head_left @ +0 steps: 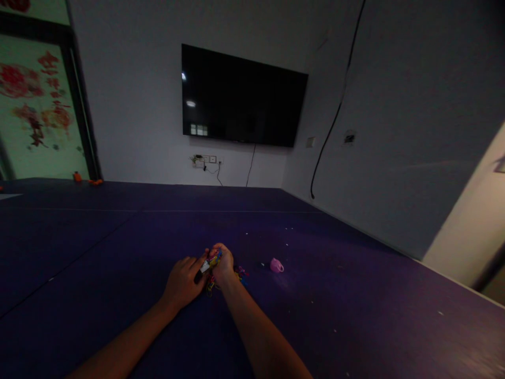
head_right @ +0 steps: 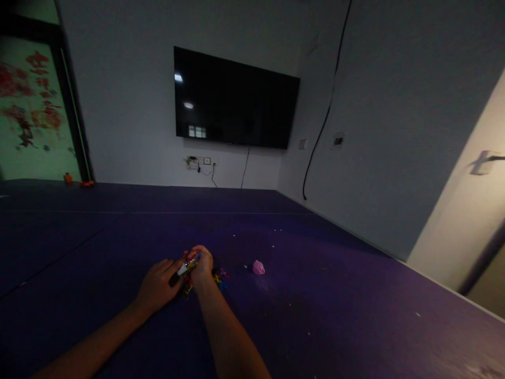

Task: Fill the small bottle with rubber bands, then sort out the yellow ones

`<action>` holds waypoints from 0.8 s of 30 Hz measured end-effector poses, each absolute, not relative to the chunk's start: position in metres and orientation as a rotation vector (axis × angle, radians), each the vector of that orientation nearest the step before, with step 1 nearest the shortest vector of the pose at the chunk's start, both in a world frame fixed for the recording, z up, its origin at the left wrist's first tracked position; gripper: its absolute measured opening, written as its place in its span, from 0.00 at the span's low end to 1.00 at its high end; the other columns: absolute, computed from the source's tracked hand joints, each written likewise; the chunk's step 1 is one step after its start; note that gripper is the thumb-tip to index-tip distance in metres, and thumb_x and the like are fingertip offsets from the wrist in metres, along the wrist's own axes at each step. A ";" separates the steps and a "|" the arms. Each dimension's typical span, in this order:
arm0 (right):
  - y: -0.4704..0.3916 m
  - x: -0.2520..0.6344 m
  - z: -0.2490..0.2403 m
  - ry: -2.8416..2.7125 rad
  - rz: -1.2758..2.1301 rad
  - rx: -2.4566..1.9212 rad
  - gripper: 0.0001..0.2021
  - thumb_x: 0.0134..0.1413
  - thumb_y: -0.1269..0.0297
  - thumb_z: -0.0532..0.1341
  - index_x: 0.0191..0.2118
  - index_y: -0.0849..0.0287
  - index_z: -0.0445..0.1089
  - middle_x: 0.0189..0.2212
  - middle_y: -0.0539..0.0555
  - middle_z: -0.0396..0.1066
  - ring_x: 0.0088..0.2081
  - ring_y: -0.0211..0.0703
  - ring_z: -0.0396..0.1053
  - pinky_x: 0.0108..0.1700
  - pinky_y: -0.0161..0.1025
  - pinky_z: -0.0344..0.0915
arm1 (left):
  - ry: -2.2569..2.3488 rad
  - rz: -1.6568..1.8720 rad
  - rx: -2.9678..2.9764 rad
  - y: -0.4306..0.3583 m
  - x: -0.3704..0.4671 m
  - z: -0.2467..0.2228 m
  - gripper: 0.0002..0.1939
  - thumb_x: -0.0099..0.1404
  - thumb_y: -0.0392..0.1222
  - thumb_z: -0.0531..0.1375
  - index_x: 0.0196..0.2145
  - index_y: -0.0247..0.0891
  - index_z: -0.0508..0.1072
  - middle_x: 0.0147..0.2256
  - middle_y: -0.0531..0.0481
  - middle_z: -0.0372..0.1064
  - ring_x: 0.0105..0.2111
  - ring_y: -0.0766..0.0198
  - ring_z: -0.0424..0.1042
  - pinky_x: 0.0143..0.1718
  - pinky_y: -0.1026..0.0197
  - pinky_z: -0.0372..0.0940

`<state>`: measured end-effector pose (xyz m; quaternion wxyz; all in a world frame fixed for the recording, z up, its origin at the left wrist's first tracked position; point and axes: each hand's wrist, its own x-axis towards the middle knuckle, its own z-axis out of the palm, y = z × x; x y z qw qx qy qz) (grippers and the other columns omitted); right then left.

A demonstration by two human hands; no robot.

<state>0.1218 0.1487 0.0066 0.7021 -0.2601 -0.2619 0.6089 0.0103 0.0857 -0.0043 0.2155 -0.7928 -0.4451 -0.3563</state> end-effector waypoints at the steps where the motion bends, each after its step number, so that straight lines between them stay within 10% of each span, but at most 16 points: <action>1: 0.148 0.121 0.007 -0.582 1.352 -0.569 0.05 0.35 0.64 0.53 0.16 0.56 0.61 0.08 0.47 0.59 0.16 0.40 0.63 0.23 0.36 0.64 | -1.239 -0.996 -2.192 0.085 0.011 -0.004 0.19 0.62 0.42 0.55 0.50 0.37 0.70 0.33 0.43 0.72 0.33 0.52 0.70 0.36 0.52 0.65; 12: 0.144 0.119 0.010 -0.621 1.347 -0.504 0.06 0.38 0.65 0.53 0.18 0.57 0.64 0.08 0.44 0.54 0.14 0.36 0.58 0.25 0.35 0.63 | -1.250 -0.941 -2.194 0.084 0.013 -0.001 0.18 0.61 0.41 0.56 0.49 0.36 0.70 0.35 0.42 0.73 0.34 0.52 0.70 0.37 0.51 0.65; 24: 0.141 0.119 0.006 -0.648 1.413 -0.459 0.10 0.44 0.67 0.61 0.37 0.57 0.70 0.28 0.52 0.76 0.24 0.38 0.71 0.26 0.33 0.66 | -1.222 -0.988 -2.174 0.088 0.010 -0.005 0.21 0.63 0.41 0.54 0.52 0.33 0.68 0.32 0.43 0.71 0.32 0.54 0.70 0.35 0.53 0.65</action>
